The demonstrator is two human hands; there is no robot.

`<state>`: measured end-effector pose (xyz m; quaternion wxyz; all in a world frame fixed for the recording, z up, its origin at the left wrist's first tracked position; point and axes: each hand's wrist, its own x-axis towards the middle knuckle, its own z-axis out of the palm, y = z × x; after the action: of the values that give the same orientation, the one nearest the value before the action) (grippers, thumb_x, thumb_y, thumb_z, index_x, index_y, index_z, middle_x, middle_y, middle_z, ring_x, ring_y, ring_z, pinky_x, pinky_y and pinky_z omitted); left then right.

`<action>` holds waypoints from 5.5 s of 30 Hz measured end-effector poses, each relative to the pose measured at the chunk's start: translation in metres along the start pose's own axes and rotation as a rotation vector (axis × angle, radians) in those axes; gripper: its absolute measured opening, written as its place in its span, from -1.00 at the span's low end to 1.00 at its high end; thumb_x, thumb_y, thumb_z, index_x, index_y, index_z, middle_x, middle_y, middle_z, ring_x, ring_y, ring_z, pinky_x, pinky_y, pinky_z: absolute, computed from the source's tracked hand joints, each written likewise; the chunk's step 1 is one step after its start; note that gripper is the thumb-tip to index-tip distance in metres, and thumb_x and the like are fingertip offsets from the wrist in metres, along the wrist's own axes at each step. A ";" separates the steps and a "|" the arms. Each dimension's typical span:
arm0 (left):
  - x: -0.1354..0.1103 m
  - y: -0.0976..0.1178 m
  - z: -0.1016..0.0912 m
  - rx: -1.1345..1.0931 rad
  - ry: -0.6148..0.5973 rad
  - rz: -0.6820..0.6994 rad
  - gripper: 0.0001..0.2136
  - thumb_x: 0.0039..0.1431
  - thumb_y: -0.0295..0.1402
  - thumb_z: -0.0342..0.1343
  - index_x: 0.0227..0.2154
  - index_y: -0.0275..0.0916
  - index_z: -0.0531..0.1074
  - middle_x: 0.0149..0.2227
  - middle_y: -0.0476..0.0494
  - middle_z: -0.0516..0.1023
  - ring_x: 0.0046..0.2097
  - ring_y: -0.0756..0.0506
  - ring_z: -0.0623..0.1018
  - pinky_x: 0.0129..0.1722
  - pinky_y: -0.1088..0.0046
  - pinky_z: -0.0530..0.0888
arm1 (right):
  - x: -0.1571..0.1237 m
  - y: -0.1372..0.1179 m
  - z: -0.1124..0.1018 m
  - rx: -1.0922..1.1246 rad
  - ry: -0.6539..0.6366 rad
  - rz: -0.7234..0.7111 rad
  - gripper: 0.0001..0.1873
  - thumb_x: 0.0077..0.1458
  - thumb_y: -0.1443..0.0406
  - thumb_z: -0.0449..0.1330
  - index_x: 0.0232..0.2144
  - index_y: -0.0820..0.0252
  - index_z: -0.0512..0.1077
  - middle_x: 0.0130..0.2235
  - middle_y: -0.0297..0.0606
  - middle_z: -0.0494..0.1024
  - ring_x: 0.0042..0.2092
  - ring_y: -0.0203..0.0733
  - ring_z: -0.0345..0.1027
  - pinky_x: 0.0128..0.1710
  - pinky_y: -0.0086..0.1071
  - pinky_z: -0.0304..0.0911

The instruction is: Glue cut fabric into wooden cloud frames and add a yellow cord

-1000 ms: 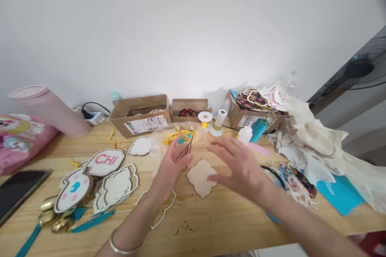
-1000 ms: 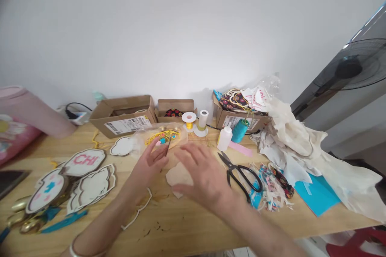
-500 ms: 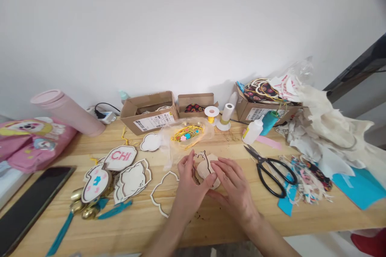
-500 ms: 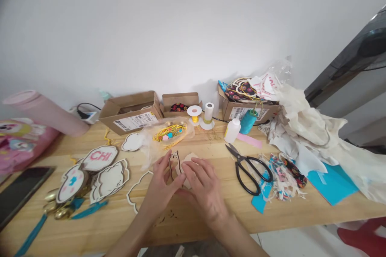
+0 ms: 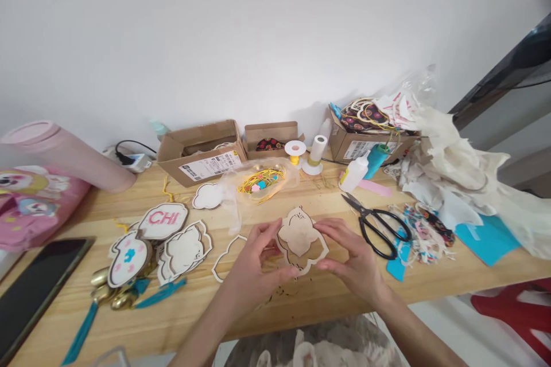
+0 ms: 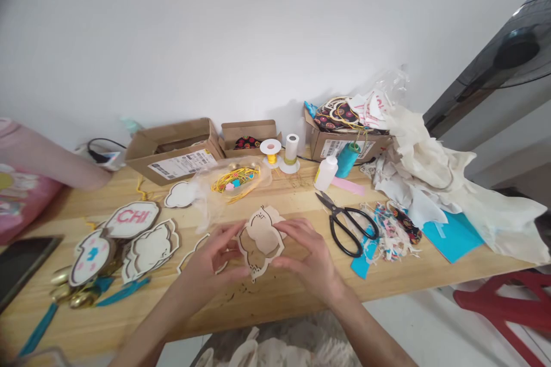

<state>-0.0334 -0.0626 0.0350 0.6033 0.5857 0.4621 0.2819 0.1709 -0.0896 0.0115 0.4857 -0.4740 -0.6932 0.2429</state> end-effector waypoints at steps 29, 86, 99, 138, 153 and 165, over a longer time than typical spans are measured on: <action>0.034 -0.021 -0.006 0.022 -0.058 -0.016 -0.62 -0.13 -0.33 0.23 -0.15 -0.18 0.44 -0.23 -0.10 0.36 -0.20 -0.07 0.44 -0.17 0.37 0.42 | -0.002 0.031 -0.002 0.163 -0.051 0.367 -0.50 -0.11 0.12 0.26 -0.07 0.07 0.40 -0.20 -0.21 0.53 -0.13 -0.11 0.37 -0.10 -0.23 0.27; 0.053 -0.046 -0.026 0.779 -0.021 0.371 -0.65 0.01 -0.23 0.13 -0.09 -0.09 0.39 -0.12 -0.13 0.31 -0.07 -0.14 0.30 -0.03 0.23 0.27 | 0.014 0.053 -0.005 -0.339 -0.239 -0.031 -0.59 -0.10 0.20 0.28 -0.14 0.12 0.43 -0.15 -0.15 0.47 -0.09 -0.05 0.28 -0.10 -0.11 0.27; 0.056 -0.045 -0.027 0.790 -0.035 0.343 -0.65 0.01 -0.21 0.11 -0.10 -0.10 0.39 -0.11 -0.14 0.32 -0.03 -0.17 0.30 0.00 0.19 0.26 | 0.013 0.054 -0.004 -0.335 -0.234 -0.022 -0.60 -0.10 0.21 0.27 -0.14 0.11 0.43 -0.15 -0.15 0.47 -0.09 -0.05 0.29 -0.10 -0.12 0.28; 0.058 -0.040 -0.024 0.757 0.014 0.301 -0.68 -0.11 -0.30 0.23 -0.22 -0.21 0.46 -0.16 -0.14 0.38 -0.08 -0.15 0.35 -0.03 0.23 0.30 | 0.014 0.060 -0.001 -0.367 -0.194 -0.056 -0.59 -0.21 0.22 0.34 -0.23 0.19 0.48 -0.18 -0.12 0.49 -0.13 -0.05 0.32 -0.14 -0.14 0.31; 0.059 -0.043 -0.027 0.757 0.003 0.390 -0.78 0.02 -0.31 0.13 -0.22 -0.17 0.49 -0.23 -0.12 0.40 -0.15 -0.09 0.38 -0.13 0.33 0.34 | 0.012 0.057 -0.003 -0.371 -0.221 -0.037 -0.58 -0.17 0.27 0.32 -0.17 0.19 0.47 -0.14 -0.09 0.47 -0.10 -0.04 0.30 -0.14 -0.15 0.30; 0.060 -0.040 -0.026 0.736 -0.003 0.351 -0.77 -0.01 -0.30 0.16 -0.24 -0.17 0.50 -0.24 -0.12 0.41 -0.17 -0.09 0.38 -0.16 0.35 0.34 | 0.017 0.049 -0.005 -0.410 -0.279 0.039 -0.63 -0.17 0.27 0.31 -0.20 0.12 0.49 -0.09 -0.09 0.43 -0.07 0.00 0.29 -0.11 -0.11 0.29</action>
<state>-0.0402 -0.0046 -0.0145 0.2969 0.8328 0.4243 0.1954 0.1948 -0.0537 -0.0183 0.2740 -0.5377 -0.7791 0.1697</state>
